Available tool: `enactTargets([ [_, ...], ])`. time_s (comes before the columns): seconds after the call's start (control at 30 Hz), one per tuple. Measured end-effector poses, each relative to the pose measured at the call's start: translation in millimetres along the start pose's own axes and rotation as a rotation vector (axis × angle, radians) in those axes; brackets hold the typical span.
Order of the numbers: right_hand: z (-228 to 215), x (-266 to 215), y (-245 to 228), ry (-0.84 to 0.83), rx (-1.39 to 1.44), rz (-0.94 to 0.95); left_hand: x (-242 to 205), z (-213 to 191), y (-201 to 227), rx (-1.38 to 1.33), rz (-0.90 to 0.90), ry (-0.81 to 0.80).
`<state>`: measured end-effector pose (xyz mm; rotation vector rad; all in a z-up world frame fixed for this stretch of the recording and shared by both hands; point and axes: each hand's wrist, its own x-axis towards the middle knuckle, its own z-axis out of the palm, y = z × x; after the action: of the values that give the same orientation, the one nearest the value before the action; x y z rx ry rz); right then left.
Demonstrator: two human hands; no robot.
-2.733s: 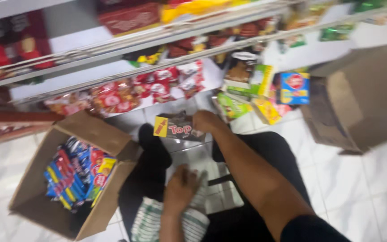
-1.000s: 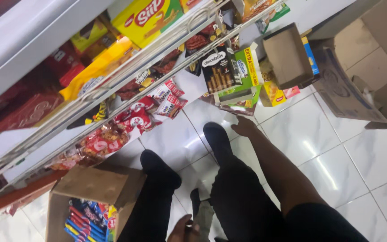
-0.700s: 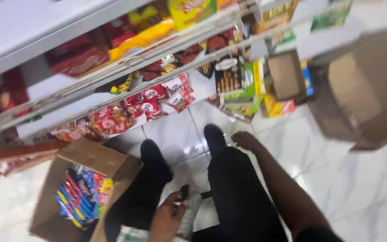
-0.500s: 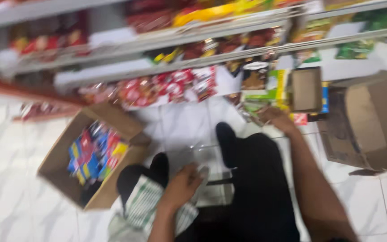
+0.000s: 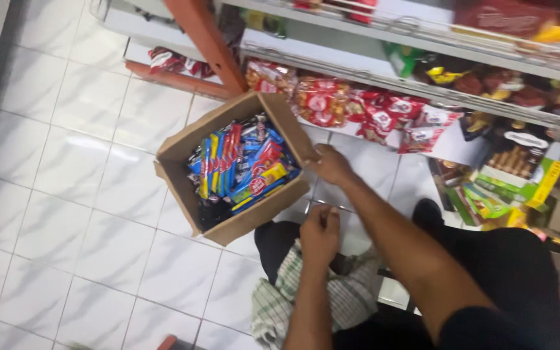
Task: The person sits on the floor in a store aisle, wiping packaged snacks with a cloth and placing them onto shelves. They repeatedly take items from a cardboard box, clean them, and arrange them on the shelf.
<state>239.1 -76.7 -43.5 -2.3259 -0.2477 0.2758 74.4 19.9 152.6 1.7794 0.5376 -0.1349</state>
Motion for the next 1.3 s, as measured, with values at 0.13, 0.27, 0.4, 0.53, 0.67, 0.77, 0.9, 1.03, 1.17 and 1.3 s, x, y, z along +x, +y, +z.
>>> enactTargets([
  [0.13,65,17,-37,-0.282,-0.166,0.429,-6,-26,3,-0.025,-0.089,0.014],
  [0.27,65,19,-33,-0.250,-0.318,0.453,-5,-45,16,-0.090,-0.100,0.047],
  [0.4,50,-11,1,-0.265,-0.336,0.461,-7,-49,19,-0.033,-0.093,0.073],
  [0.53,14,-56,56,-0.133,-0.343,0.471,-10,-52,6,0.115,-0.009,0.106],
  [0.67,-38,-136,116,-0.059,-0.334,0.593,-12,-49,-13,0.158,0.113,0.060],
  [0.77,-66,-193,135,0.040,-0.285,0.860,1,-41,-23,0.200,0.055,-0.005],
  [0.9,-106,-231,154,0.084,-0.127,1.141,-3,-31,-52,0.246,0.228,-0.054],
  [1.03,-125,-215,154,0.032,-0.157,1.091,0,-20,-49,-0.102,0.118,-0.190],
  [1.17,-110,-178,138,0.076,-0.131,0.941,-21,-20,-24,0.171,0.119,-0.151],
  [1.3,-88,-161,117,-0.018,-0.040,0.657,-58,-15,-5,0.185,0.310,-0.186],
])
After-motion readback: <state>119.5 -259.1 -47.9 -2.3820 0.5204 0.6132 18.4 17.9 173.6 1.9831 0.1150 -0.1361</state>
